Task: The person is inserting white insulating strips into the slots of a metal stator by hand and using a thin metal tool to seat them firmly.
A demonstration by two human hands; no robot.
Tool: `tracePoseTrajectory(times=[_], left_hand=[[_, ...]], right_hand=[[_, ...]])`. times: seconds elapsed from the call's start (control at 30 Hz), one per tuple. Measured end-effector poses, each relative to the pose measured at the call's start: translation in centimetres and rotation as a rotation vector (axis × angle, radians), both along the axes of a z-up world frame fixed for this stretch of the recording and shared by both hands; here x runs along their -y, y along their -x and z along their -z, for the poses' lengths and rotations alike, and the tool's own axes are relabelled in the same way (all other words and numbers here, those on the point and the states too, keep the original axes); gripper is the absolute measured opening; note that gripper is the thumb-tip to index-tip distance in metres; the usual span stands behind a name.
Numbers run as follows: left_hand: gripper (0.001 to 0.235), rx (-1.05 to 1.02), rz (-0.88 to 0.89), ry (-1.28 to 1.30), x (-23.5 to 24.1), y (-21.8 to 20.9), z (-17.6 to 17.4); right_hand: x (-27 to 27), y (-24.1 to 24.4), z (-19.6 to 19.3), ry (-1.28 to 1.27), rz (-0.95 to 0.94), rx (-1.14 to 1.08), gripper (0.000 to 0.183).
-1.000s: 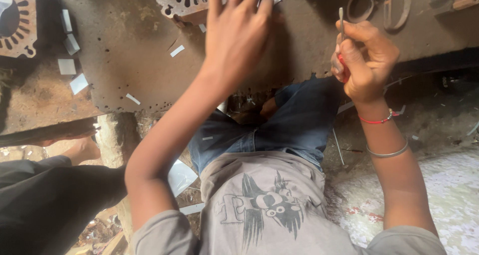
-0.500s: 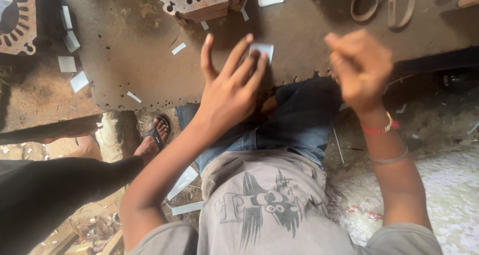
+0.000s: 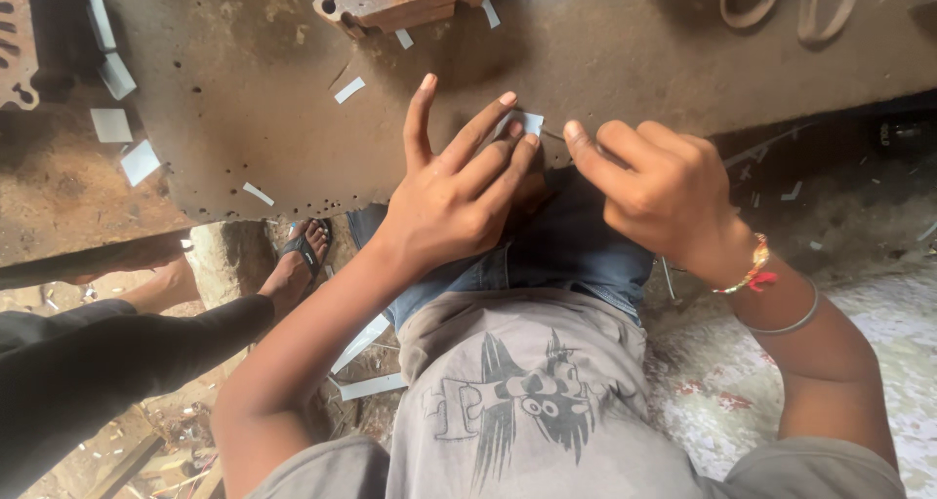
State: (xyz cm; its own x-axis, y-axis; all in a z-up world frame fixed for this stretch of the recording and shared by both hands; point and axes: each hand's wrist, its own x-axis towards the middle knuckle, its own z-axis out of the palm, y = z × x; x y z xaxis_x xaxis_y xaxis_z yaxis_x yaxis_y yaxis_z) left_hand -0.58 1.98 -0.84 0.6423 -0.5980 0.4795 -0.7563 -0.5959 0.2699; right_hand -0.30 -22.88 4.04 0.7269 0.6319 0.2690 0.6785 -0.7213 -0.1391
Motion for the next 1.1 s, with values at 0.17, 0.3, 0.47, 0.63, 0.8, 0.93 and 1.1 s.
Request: tracePoseTrajectory(times=[0.17, 0.3, 0.47, 0.63, 0.8, 0.93, 1.1], left_hand=[[0.039, 0.051, -0.023, -0.042, 0.1, 0.1, 0.3], [0.050, -0.049, -0.028, -0.061, 0.3, -0.2, -0.1], [0.054, -0.189, -0.044, 0.006, 0.4, -0.5, -1.9], [0.027, -0.167, -0.119, 0.049, 1.5, -1.1, -1.8], [0.025, -0.197, -0.173, 0.103, 0.9, -0.7, -1.2], [0.032, -0.193, -0.160, 0.097, 0.8, -0.6, -1.1], [0.041, -0.054, -0.032, 0.059, 0.2, -0.3, -0.9]], right_hand=[[-0.4, -0.4, 0.4, 0.212, -0.076, 0.286, 0.026], [0.9, -2.2, 0.5, 0.280, -0.281, 0.390, 0.013], [1.8, -3.2, 0.0, 0.210, -0.422, 0.269, 0.013], [2.2, -1.9, -0.1, 0.147, -0.430, 0.251, 0.027], [3.4, 2.2, 0.7, -0.029, -0.180, 0.097, 0.044], [2.7, 2.4, 0.2, -0.171, 0.045, -0.025, 0.053], [0.6, 0.9, 0.2, -0.217, 0.085, -0.054, 0.046]])
